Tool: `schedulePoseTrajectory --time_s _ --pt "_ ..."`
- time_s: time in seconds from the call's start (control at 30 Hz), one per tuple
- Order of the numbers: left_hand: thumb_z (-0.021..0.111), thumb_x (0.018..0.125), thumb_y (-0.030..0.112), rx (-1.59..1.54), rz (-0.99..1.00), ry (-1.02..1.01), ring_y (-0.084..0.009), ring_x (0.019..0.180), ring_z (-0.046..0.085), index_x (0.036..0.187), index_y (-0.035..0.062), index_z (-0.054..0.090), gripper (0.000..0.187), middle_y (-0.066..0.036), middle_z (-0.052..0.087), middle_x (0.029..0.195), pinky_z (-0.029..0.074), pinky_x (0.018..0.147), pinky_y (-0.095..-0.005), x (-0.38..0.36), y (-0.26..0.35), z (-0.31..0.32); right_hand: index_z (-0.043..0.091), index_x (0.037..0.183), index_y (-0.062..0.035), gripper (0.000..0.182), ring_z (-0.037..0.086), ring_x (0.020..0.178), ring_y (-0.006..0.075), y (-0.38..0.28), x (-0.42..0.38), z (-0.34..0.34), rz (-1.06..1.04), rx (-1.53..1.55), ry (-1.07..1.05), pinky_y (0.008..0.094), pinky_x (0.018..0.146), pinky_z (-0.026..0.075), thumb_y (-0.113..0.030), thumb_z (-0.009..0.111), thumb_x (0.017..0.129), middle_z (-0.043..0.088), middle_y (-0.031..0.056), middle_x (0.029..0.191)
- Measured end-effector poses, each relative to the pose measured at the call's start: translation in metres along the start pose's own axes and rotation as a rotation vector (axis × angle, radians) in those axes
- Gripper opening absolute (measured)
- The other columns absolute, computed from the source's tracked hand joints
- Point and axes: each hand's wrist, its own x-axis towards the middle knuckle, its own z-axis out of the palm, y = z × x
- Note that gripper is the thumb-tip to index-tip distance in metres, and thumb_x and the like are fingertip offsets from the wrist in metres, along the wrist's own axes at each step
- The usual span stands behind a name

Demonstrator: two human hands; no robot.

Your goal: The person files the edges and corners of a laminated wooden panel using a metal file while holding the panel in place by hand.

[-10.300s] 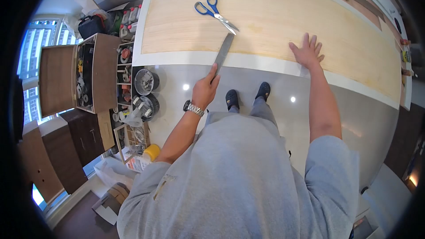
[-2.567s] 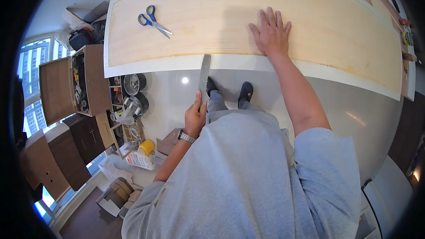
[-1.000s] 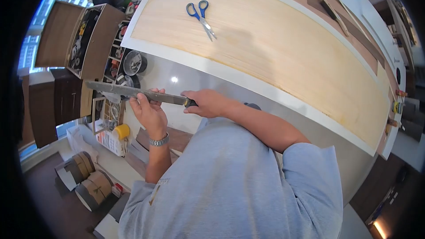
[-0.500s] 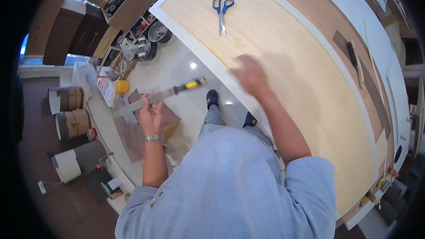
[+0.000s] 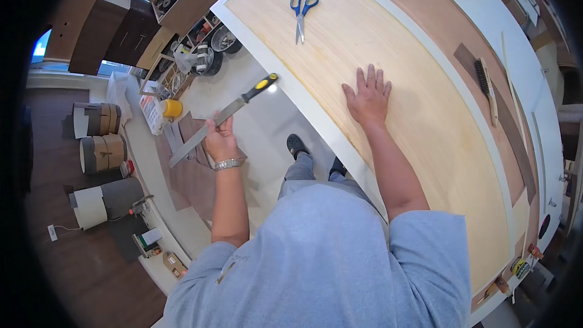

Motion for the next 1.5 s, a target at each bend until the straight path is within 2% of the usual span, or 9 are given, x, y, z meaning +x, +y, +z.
schedulePoseTrajectory --time_s 0.17,0.27,0.47,0.77,0.87,0.97,1.23,1.37,1.5 --pt "0.049 0.106 0.018 -0.079 0.067 0.126 -0.0383 0.119 0.062 0.133 -0.0051 0.039 0.037 -0.023 0.056 0.132 0.054 0.102 -0.0549 0.019 0.021 -0.025 0.039 0.156 -0.0167 0.071 0.017 0.153 0.0338 -0.002 0.001 0.000 -0.006 -0.014 0.024 0.0563 0.123 0.010 -0.061 0.040 0.101 0.024 0.0119 0.166" --pt "0.049 0.106 0.018 0.007 0.019 0.121 -0.0385 0.119 0.062 0.134 -0.0055 0.038 0.037 -0.023 0.057 0.132 0.054 0.103 -0.0549 -0.019 -0.006 0.005 0.040 0.155 -0.0160 0.070 0.018 0.153 0.0342 -0.001 -0.001 -0.001 -0.015 -0.024 0.035 0.0570 0.123 0.011 -0.061 0.040 0.101 0.025 0.0126 0.165" --pt "0.049 0.106 0.017 -0.087 -0.057 0.110 -0.0366 0.118 0.063 0.135 -0.0031 0.040 0.036 -0.023 0.057 0.131 0.054 0.102 -0.0563 -0.011 0.004 -0.039 0.040 0.155 -0.0164 0.070 0.018 0.153 0.0343 -0.001 0.000 0.002 -0.023 -0.024 0.041 0.0578 0.123 0.011 -0.060 0.039 0.101 0.026 0.0128 0.165" --pt "0.050 0.106 0.019 -0.047 -0.138 0.190 -0.0352 0.115 0.065 0.131 -0.0027 0.042 0.033 -0.022 0.061 0.126 0.054 0.102 -0.0536 -0.049 -0.002 -0.049 0.037 0.157 -0.0174 0.070 0.016 0.154 0.0334 -0.001 0.001 0.003 -0.009 -0.052 0.012 0.0567 0.123 0.010 -0.061 0.037 0.101 0.023 0.0115 0.166" --pt "0.050 0.106 0.018 -0.099 -0.066 0.189 -0.0360 0.114 0.066 0.131 -0.0032 0.041 0.034 -0.022 0.061 0.127 0.055 0.101 -0.0533 -0.035 -0.002 -0.058 0.036 0.157 -0.0174 0.071 0.015 0.154 0.0332 0.000 0.001 0.004 0.001 -0.052 0.004 0.0566 0.123 0.009 -0.061 0.037 0.101 0.023 0.0114 0.166" --pt "0.050 0.106 0.018 -0.018 -0.088 0.205 -0.0363 0.114 0.065 0.129 -0.0037 0.042 0.033 -0.022 0.060 0.127 0.055 0.102 -0.0535 -0.059 -0.016 -0.018 0.036 0.157 -0.0171 0.071 0.015 0.154 0.0331 -0.001 0.001 0.004 0.000 -0.042 0.008 0.0567 0.123 0.008 -0.061 0.037 0.101 0.023 0.0117 0.166" --pt "0.051 0.105 0.016 -0.085 -0.075 0.154 -0.0361 0.115 0.065 0.130 -0.0008 0.042 0.032 -0.023 0.059 0.127 0.057 0.097 -0.0527 -0.029 -0.012 -0.060 0.038 0.156 -0.0165 0.070 0.017 0.154 0.0336 -0.001 -0.002 0.005 -0.021 -0.062 0.054 0.0576 0.123 0.011 -0.060 0.039 0.101 0.025 0.0122 0.165" --pt "0.051 0.105 0.016 0.013 -0.070 0.221 -0.0354 0.116 0.064 0.131 -0.0015 0.042 0.033 -0.022 0.060 0.127 0.057 0.097 -0.0532 -0.062 -0.011 -0.015 0.039 0.155 -0.0164 0.069 0.018 0.153 0.0341 0.001 0.000 0.007 -0.021 -0.048 0.062 0.0579 0.122 0.012 -0.060 0.040 0.101 0.025 0.0127 0.165" --pt "0.050 0.105 0.017 -0.057 -0.025 0.215 -0.0348 0.115 0.065 0.133 -0.0009 0.041 0.034 -0.022 0.060 0.128 0.056 0.098 -0.0543 -0.042 0.000 -0.038 0.038 0.156 -0.0168 0.069 0.017 0.153 0.0336 0.001 0.000 0.008 -0.025 -0.052 0.067 0.0576 0.123 0.011 -0.060 0.039 0.101 0.025 0.0124 0.165"
